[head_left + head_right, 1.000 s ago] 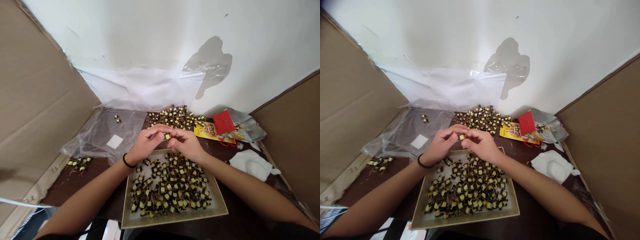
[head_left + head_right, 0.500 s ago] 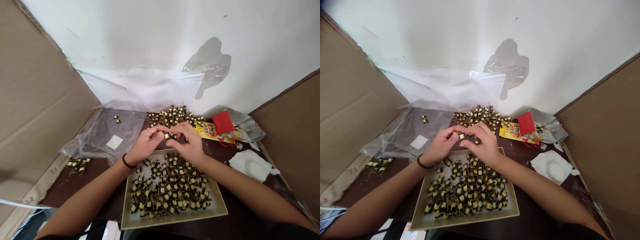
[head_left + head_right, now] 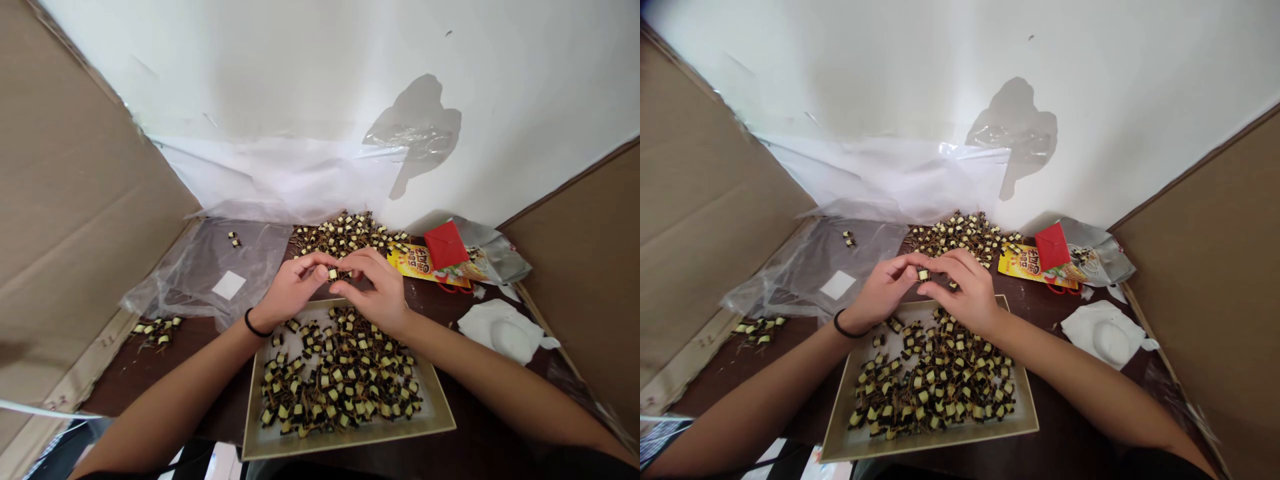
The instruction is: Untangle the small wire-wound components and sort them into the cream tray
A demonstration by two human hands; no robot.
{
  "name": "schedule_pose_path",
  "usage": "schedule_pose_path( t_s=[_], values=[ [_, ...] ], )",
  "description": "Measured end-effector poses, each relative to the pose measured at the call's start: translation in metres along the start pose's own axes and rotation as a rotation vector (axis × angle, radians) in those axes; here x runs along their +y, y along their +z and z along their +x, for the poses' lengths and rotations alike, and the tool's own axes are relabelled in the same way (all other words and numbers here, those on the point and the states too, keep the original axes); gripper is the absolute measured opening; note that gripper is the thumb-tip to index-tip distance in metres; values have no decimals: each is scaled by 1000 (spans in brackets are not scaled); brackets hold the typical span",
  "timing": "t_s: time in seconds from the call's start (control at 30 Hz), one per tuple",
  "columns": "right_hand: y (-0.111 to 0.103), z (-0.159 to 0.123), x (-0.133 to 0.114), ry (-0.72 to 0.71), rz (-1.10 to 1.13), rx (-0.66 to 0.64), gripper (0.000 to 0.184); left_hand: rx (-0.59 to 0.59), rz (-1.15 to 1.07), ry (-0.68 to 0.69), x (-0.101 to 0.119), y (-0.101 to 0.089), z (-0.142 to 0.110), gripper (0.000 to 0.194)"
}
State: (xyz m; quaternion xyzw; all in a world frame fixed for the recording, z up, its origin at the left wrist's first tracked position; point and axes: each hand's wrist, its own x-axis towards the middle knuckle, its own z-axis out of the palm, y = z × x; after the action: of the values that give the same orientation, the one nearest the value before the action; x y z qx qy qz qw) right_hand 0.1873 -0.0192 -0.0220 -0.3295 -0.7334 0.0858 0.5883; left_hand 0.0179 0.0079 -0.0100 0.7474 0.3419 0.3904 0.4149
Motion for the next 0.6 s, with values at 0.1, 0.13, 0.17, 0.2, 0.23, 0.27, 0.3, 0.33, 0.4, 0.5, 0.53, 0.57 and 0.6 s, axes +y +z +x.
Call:
schedule_pose_path(
  t_s=[0.1,0.13,0.17,0.2,0.23,0.27,0.3,0.33,0.4,0.5,0.53,0.57,0.6],
  values=[
    [1,1,-3,76,28,2,21,4,-16,-5,0,0,0,48],
    [1,0,-4,113,44,-1,21,6,-16,-5,0,0,-1,48],
    [1,0,-5,161,68,-5,22,8,-14,1,0,0,-1,47],
    [2,-1,-5,219,106,-7,23,11,-10,10,0,0,-1,47],
    [2,-1,-6,285,157,-10,25,17,-5,22,-1,0,-1,46],
    [3,-2,-6,355,219,-16,28,26,0,33,-1,0,-1,45],
    [3,-2,-6,423,288,-25,30,37,1,43,-2,0,-1,44],
    [4,-2,-6,483,355,-34,32,49,-1,51,-2,0,-1,42],
    [4,-2,-5,560,457,-50,34,69,-11,61,-4,0,0,39],
    [4,-1,-4,589,469,-67,34,100,-19,102,-5,1,0,30],
    [4,-1,-4,586,445,-69,33,115,-16,121,-5,2,0,27],
    [4,-1,-4,580,416,-67,32,134,-12,141,-5,2,0,24],
    [4,-2,-4,572,388,-61,30,156,-6,155,-4,2,0,22]
  ],
)
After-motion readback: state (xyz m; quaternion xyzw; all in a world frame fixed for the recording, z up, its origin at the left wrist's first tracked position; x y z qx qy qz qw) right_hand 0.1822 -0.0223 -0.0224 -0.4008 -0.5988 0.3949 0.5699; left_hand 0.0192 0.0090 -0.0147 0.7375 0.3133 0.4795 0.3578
